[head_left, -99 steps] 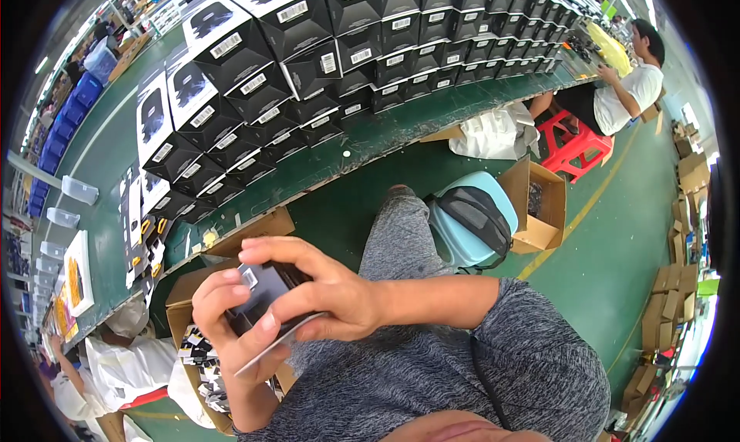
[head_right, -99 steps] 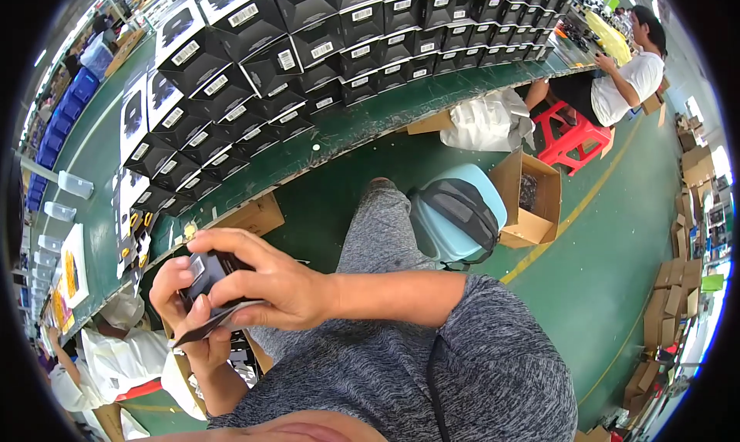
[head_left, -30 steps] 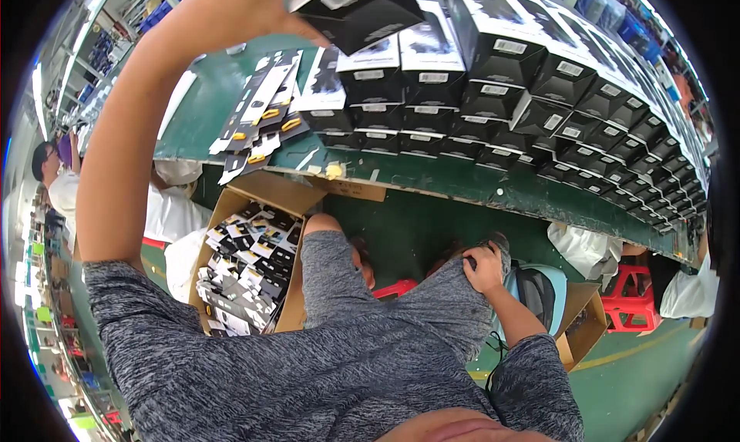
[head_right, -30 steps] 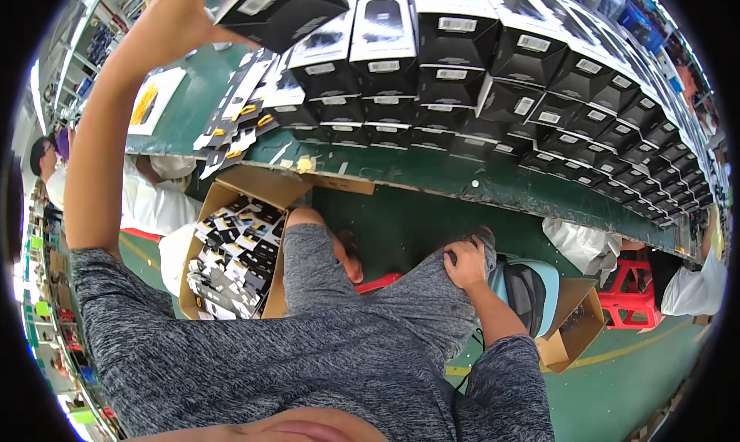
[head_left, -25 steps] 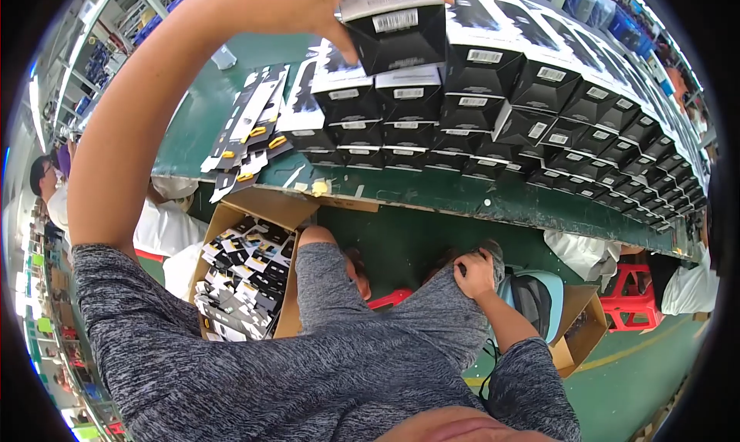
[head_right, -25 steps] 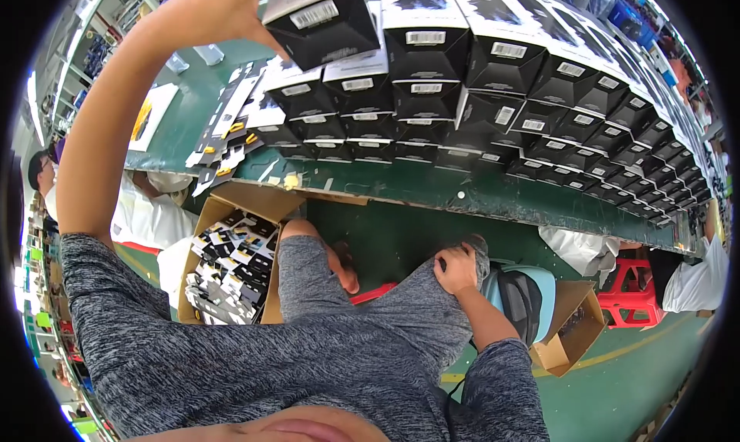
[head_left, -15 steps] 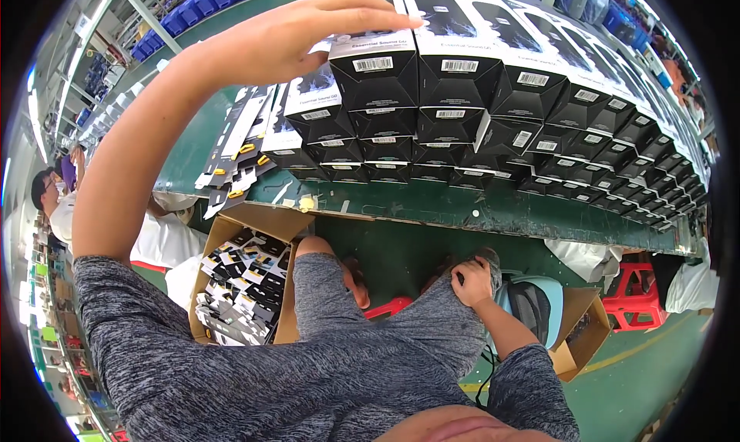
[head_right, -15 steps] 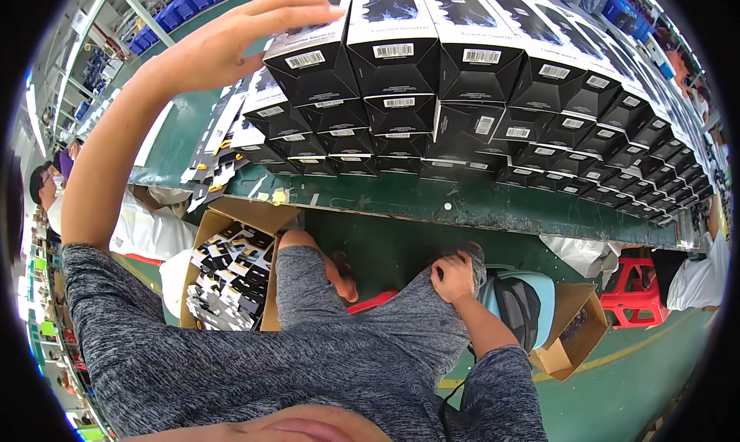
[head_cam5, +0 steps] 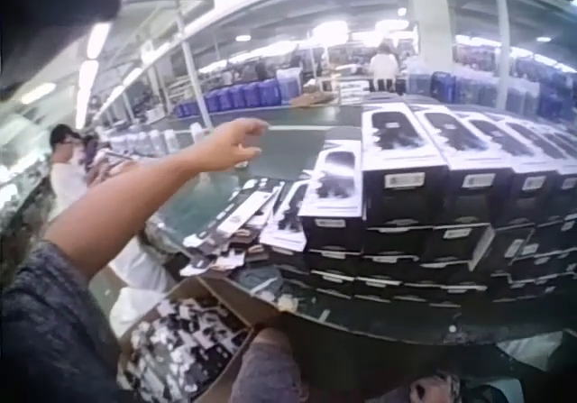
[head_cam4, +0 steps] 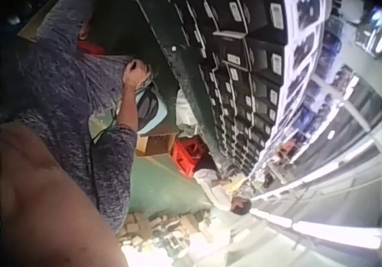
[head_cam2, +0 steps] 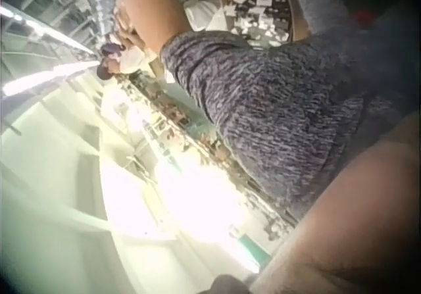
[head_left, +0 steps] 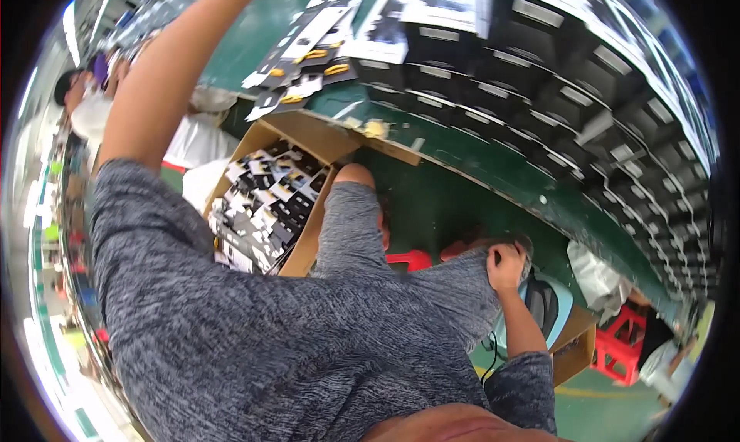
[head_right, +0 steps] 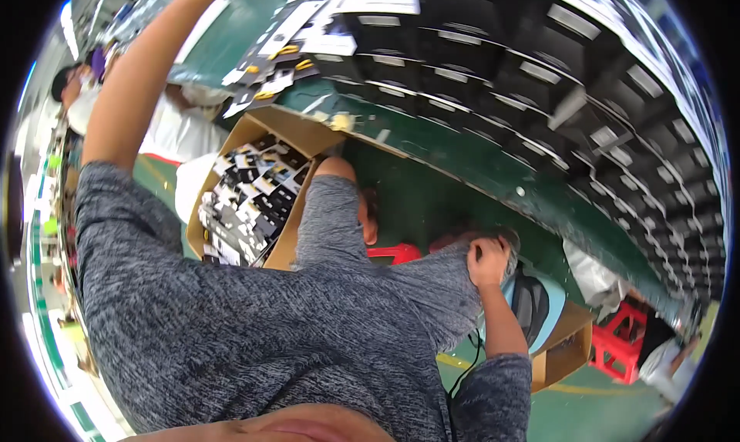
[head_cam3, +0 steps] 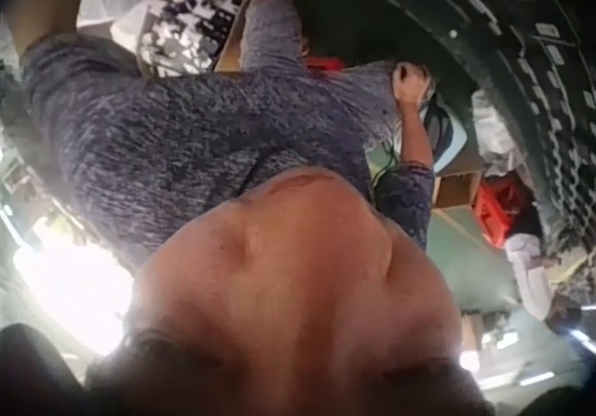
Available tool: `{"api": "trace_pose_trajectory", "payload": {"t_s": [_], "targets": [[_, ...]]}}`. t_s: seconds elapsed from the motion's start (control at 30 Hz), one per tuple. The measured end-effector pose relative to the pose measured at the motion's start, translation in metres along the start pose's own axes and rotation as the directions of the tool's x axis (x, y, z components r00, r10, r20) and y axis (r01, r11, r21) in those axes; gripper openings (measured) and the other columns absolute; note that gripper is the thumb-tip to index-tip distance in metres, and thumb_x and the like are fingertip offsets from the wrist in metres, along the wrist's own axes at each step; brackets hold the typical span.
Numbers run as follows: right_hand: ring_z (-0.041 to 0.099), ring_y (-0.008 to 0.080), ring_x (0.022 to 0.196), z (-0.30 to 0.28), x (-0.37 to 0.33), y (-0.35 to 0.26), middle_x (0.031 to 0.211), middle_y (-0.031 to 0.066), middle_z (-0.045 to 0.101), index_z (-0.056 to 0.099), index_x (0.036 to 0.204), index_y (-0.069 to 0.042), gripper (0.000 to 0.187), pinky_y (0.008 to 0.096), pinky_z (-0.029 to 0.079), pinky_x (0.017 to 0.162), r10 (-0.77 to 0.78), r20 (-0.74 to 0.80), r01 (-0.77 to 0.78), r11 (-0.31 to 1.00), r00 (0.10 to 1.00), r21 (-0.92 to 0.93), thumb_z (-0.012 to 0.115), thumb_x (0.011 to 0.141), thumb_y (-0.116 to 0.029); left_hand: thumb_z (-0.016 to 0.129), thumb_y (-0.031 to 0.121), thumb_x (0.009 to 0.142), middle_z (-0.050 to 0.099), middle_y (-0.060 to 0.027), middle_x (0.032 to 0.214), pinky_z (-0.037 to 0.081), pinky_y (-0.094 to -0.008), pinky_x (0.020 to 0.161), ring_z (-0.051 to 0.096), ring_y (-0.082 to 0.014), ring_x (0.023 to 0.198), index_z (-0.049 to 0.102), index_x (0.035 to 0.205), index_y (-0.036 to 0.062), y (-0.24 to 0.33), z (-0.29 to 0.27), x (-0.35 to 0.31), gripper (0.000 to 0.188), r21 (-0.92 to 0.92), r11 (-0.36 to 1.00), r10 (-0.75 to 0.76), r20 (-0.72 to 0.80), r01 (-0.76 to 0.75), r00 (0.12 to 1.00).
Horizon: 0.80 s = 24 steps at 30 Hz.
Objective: The person assembles flat cardboard boxes by hand, then packs retail packaging and product boxes into them.
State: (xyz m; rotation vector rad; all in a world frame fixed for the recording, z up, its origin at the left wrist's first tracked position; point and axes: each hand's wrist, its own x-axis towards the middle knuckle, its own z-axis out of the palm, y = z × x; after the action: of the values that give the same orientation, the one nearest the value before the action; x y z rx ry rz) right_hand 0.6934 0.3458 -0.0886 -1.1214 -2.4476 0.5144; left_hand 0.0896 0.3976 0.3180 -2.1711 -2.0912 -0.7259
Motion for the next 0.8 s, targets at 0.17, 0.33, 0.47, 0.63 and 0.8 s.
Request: {"api": "trace_pose_trajectory", "payload": {"t_s": [0.17,0.33,0.47,0.63,0.8], "targets": [[0.065,0.0286,0.092,0.001,-0.001,0.004,0.086,0.0097,0.068,0.066,0.08,-0.009,0.009,0.0459,0.038,0.106,0.014,0.041,-0.013,0.999,0.999,-0.031,0.063,0.083,-0.016,0.068,0.083,0.069,0.051,-0.0299,0.144,0.045,-0.0432,0.109,0.053,-0.0393,0.132,0.046,0.142,-0.0112,-0.125,0.078,-0.075,0.122,0.346,0.846,-0.491,0.208,0.406,0.846],[0.064,0.0294,0.093,0.001,0.003,-0.005,0.086,0.0098,0.068,0.066,0.08,-0.009,0.009,0.0455,0.038,0.106,-0.002,0.067,0.007,0.998,0.998,-0.069,0.063,0.083,-0.016,0.077,0.084,0.056,0.067,-0.0266,0.122,0.05,-0.0431,0.098,0.065,-0.0372,0.116,0.065,0.119,-0.012,-0.19,0.124,-0.144,0.115,0.261,0.654,-0.757,0.227,0.71,0.613],[0.064,0.0294,0.093,-0.001,0.0,-0.011,0.087,0.0098,0.069,0.066,0.08,-0.009,0.009,0.0454,0.038,0.106,0.032,0.069,-0.024,0.993,0.997,-0.118,0.063,0.083,-0.017,0.087,0.068,0.059,0.069,-0.0192,0.122,0.054,-0.0393,0.093,0.068,-0.0306,0.111,0.068,0.121,-0.0008,-0.177,0.108,-0.124,0.094,0.3,0.552,-0.829,0.093,0.778,0.552],[0.064,0.0292,0.093,0.001,0.007,-0.016,0.086,0.0093,0.068,0.065,0.08,-0.009,0.008,0.0454,0.038,0.106,0.001,0.072,0.009,0.99,0.997,-0.138,0.063,0.082,-0.016,0.091,0.037,0.07,0.074,-0.0129,0.1,0.055,-0.0328,0.078,0.072,-0.021,0.085,0.069,0.114,-0.0016,-0.219,0.068,-0.142,0.063,-0.137,0.628,-0.778,-0.1,0.766,0.621],[0.064,0.0292,0.091,0.001,0.001,-0.02,0.085,0.0087,0.068,0.065,0.079,-0.01,0.008,0.046,0.036,0.107,0.019,0.092,-0.006,0.991,0.996,-0.133,0.064,0.081,-0.017,0.083,0.023,0.083,0.074,-0.0119,0.099,0.056,-0.0286,0.072,0.07,-0.0148,0.083,0.062,0.121,-0.0009,-0.165,0.021,-0.178,0.05,-0.66,0.653,-0.672,-0.277,0.372,0.687]]}}
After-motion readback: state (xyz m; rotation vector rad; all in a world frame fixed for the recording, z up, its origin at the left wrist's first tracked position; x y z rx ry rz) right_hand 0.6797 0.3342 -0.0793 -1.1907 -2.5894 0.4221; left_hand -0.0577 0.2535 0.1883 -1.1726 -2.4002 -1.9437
